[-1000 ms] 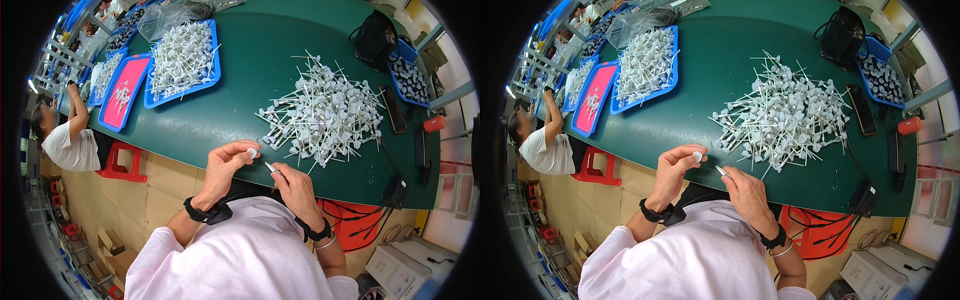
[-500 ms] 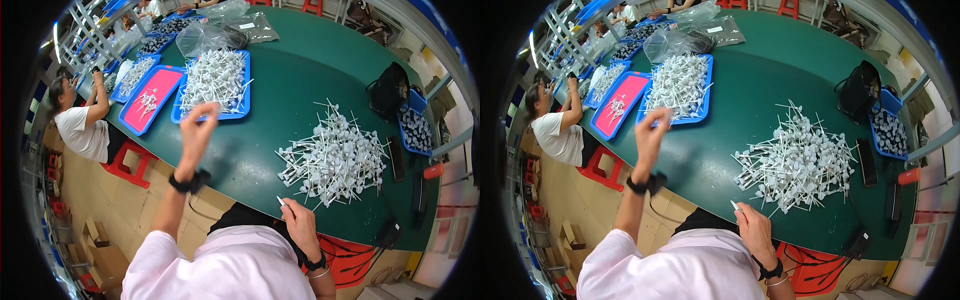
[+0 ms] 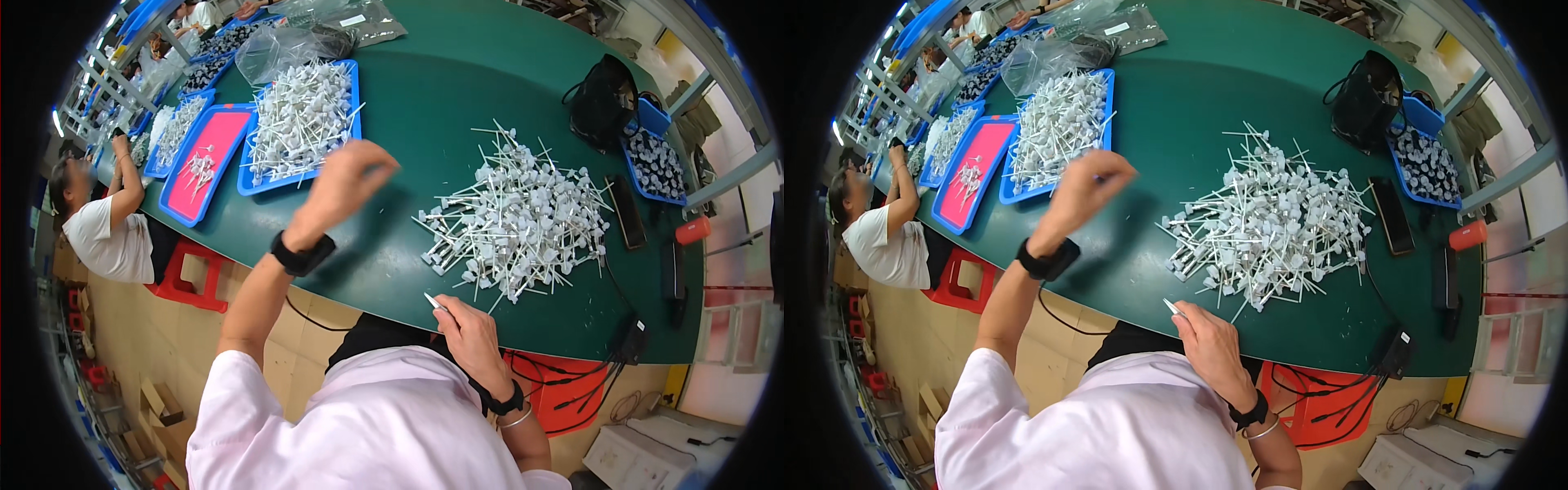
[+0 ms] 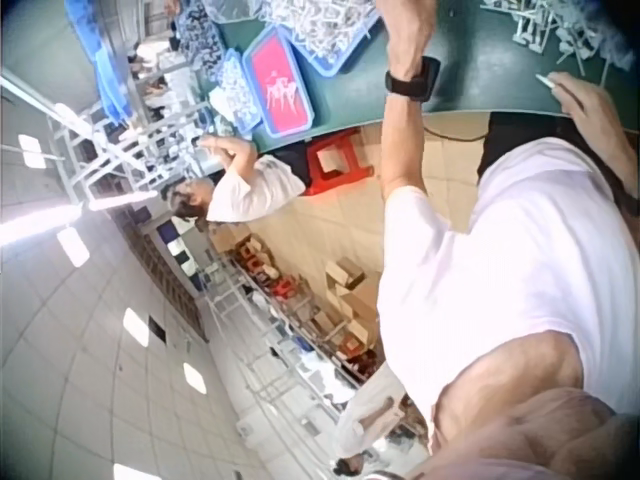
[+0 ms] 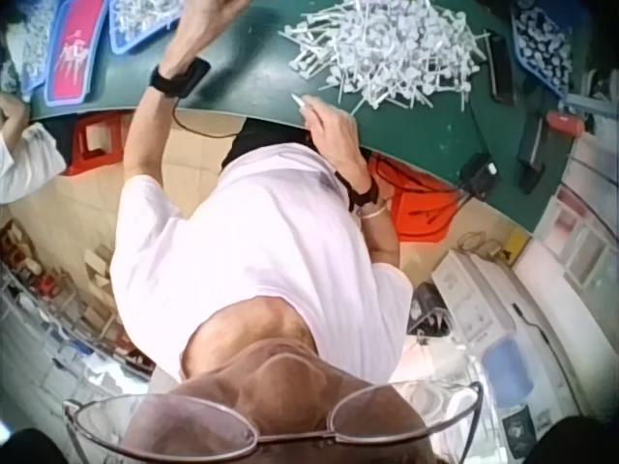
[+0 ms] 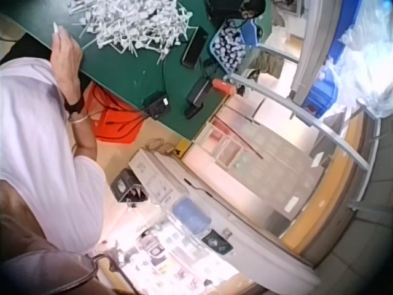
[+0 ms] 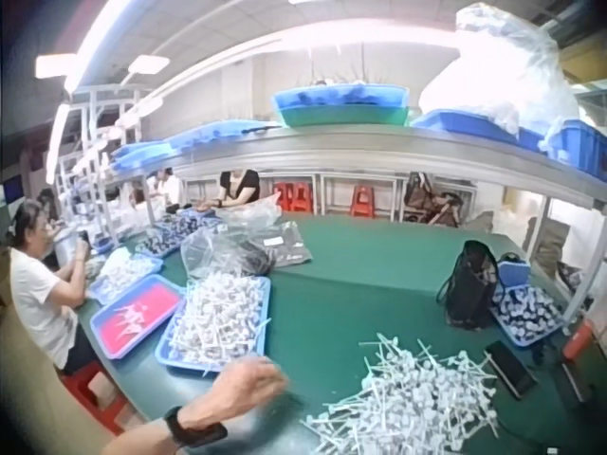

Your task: Manually assembling small white plastic components on a factory assembly line using a small tool.

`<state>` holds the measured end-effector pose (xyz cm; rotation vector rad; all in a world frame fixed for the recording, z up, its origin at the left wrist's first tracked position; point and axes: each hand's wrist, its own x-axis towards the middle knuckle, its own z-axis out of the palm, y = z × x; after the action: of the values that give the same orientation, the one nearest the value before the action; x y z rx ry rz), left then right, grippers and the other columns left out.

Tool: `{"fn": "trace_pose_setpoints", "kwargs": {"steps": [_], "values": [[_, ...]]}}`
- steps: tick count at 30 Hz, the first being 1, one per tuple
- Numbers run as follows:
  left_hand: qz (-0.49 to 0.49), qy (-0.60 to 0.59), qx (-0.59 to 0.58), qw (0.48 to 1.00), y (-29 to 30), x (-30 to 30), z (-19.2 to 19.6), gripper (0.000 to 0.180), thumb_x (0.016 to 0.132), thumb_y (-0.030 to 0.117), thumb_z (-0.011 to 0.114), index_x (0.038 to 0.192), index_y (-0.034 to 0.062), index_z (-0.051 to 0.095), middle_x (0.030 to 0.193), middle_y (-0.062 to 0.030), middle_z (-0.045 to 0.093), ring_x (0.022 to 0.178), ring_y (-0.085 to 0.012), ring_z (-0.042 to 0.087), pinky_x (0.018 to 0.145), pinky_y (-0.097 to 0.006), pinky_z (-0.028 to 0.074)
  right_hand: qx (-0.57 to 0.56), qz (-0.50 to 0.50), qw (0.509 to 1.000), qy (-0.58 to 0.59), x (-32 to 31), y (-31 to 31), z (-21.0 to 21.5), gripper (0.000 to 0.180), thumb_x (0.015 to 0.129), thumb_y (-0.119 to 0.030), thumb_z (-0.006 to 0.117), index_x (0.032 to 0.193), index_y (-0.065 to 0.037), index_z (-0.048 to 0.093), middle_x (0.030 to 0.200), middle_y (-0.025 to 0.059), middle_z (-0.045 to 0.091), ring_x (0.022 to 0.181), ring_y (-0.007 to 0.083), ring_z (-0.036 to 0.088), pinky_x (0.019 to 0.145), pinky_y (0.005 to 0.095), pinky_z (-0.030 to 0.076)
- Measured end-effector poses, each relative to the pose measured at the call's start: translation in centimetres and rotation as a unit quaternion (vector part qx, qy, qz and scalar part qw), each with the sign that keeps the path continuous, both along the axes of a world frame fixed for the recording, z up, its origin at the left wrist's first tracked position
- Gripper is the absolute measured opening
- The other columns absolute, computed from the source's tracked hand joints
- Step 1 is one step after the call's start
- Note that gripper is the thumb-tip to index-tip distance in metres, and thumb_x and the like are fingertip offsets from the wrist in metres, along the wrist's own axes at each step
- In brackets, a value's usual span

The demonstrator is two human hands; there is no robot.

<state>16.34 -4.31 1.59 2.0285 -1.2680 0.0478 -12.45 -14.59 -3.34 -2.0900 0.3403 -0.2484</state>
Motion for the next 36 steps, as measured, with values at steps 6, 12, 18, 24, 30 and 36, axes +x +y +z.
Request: {"fn": "trace_pose_setpoints", "kwargs": {"steps": [6,12,18,24,30,36], "values": [[-0.171,-0.084,0.061,0.98,-3.6,-6.2,-1.0,0.013,0.074,0.004,0.075,0.086,0.0077,0.071,0.09,-0.0045,0.062,0.086,-0.025,0.056,0.072,-0.037,0.049,0.001,-0.002,1.0,-0.011,-0.2,0.1,-0.1,0.018,0.092,-0.011,0.062,0.108,-0.002,0.062,0.09,0.0155,0.067,0.075,0.0364,0.064,0.063,0.0412,0.051],[-0.208,-0.073,0.09,0.971,-4.1,-7.9,-1.5,0.016,0.073,0.008,0.077,0.088,0.0078,0.069,0.091,-0.0047,0.061,0.088,-0.0246,0.055,0.073,-0.037,0.049,-0.005,0.0,1.0,-0.029,-0.3,0.2,-0.2,0.019,0.092,-0.011,0.062,0.108,-0.002,0.063,0.092,0.0153,0.068,0.076,0.0362,0.065,0.064,0.0408,0.052],[-0.185,-0.072,0.069,0.978,-3.6,-8.6,-2.2,0.02,0.074,0.006,0.075,0.092,0.0063,0.067,0.094,-0.0046,0.062,0.087,-0.0231,0.057,0.069,-0.035,0.05,0.016,-0.036,0.997,-0.068,-0.6,-0.2,0.0,0.019,0.093,-0.011,0.061,0.11,-0.002,0.062,0.091,0.0151,0.067,0.073,0.0346,0.065,0.063,0.0396,0.052],[-0.093,0.376,0.003,0.922,1.3,-11.7,0.6,0.019,0.082,-0.001,0.071,0.098,0.0032,0.061,0.107,-0.0043,0.065,0.085,-0.0068,0.059,0.069,-0.022,0.05,0.022,-0.094,0.99,-0.105,-0.9,-1.0,4.2,0.02,0.095,-0.01,0.061,0.113,-0.004,0.061,0.087,0.0148,0.066,0.066,0.0309,0.064,0.057,0.0374,0.05],[-0.038,0.578,-0.148,0.802,3.1,-15.3,-1.7,0.026,0.085,-0.005,0.068,0.109,-0.0025,0.058,0.106,-0.0082,0.064,0.091,-0.0099,0.062,0.077,-0.021,0.054,-0.132,-0.037,0.985,-0.101,0.4,-0.3,4.8,0.022,0.093,-0.015,0.064,0.113,-0.009,0.058,0.076,0.0099,0.062,0.059,0.0296,0.062,0.051,0.0385,0.047],[-0.014,0.584,-0.158,0.796,3.7,-16.1,-2.7,0.031,0.088,-0.001,0.07,0.118,-0.0038,0.065,0.108,-0.0082,0.068,0.095,-0.0102,0.064,0.082,-0.022,0.054,-0.192,-0.035,0.978,-0.067,0.2,-0.1,4.6,0.022,0.091,-0.018,0.064,0.111,-0.012,0.059,0.069,0.0074,0.054,0.055,0.0277,0.058,0.047,0.0392,0.045]]}}
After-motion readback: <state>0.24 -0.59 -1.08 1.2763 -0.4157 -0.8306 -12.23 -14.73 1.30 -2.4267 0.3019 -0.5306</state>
